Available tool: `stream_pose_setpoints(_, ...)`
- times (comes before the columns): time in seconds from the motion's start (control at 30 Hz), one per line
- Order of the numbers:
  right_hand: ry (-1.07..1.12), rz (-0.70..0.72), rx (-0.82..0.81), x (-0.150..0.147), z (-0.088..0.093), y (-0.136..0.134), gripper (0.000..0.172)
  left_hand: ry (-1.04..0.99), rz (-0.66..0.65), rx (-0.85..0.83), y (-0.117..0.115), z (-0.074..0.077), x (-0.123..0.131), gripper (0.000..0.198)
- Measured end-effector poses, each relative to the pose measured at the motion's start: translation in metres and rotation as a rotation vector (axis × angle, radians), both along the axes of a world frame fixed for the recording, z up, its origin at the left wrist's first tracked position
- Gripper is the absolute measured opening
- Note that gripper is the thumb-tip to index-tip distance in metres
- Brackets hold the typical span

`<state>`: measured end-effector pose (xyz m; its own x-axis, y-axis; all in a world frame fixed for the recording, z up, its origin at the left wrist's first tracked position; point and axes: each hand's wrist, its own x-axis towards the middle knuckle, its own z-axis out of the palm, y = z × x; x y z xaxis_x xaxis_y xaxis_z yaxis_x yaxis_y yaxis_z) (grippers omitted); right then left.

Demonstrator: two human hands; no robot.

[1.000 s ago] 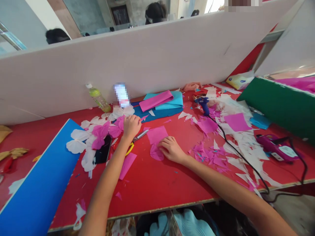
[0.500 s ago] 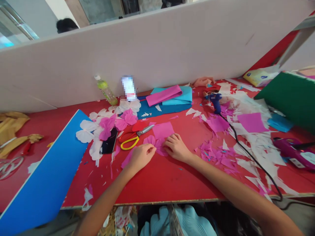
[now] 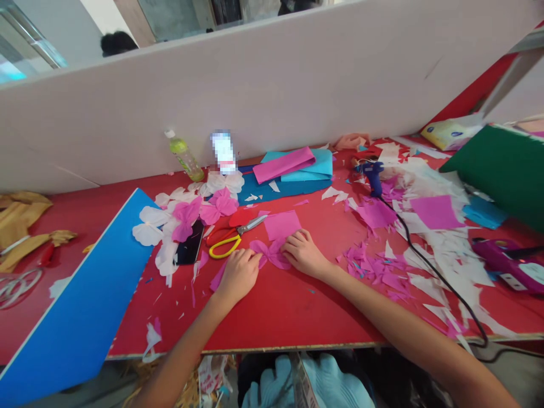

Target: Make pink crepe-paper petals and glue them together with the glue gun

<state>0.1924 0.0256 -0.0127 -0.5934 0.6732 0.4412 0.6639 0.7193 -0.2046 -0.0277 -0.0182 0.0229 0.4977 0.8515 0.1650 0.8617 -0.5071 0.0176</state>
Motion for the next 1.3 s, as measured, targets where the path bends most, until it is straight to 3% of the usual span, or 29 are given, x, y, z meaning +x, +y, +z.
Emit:
stream_pose_setpoints(0.67,-0.019,0.011,0.01,0.004,0.008,-0.002,0.02,0.043,-0.013,0.055,-0.002,0.0,0.009,0.025)
stream_pose_setpoints(1.03,-0.052,0.028,0.026,0.005,0.007,-0.002,0.021,0.013,-0.023,0.058,-0.007,0.003,0.013,0.04)
stream_pose_setpoints(1.3,-0.053,0.022,0.024,0.004,0.007,-0.002,0.023,-0.014,-0.051,0.042,-0.007,-0.002,0.013,0.039)
